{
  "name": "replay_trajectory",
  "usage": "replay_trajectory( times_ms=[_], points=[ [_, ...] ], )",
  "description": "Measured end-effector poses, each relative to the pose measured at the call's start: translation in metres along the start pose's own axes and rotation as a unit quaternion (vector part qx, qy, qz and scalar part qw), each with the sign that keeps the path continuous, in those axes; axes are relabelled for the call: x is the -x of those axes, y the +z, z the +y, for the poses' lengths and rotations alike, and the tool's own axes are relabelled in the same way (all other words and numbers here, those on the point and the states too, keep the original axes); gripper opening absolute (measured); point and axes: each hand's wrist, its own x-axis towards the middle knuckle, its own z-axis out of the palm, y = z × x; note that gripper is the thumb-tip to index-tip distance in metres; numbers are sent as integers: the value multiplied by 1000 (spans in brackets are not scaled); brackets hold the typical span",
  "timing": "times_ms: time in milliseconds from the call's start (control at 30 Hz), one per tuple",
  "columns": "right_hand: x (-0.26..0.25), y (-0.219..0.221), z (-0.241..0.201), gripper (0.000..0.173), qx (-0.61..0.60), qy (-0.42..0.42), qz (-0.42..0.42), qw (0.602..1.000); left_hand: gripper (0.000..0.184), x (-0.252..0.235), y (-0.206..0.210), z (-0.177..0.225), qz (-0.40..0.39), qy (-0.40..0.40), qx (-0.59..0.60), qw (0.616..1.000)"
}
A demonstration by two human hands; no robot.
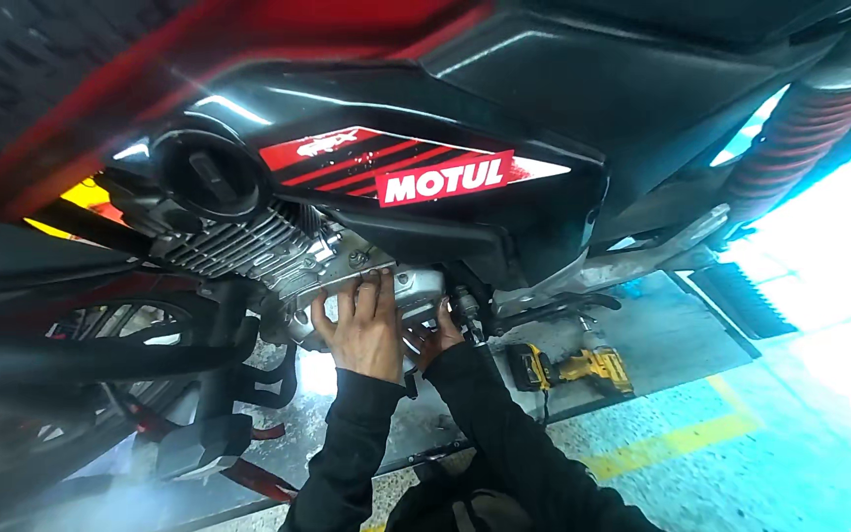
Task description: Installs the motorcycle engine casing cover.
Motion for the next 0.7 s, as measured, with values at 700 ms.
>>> replay_trajectory(
  times_ms=[700],
  points=[
    [0,-7,-2,74,48,-6,19,999,50,-17,-11,-9,-53,31,31,998]
  ],
)
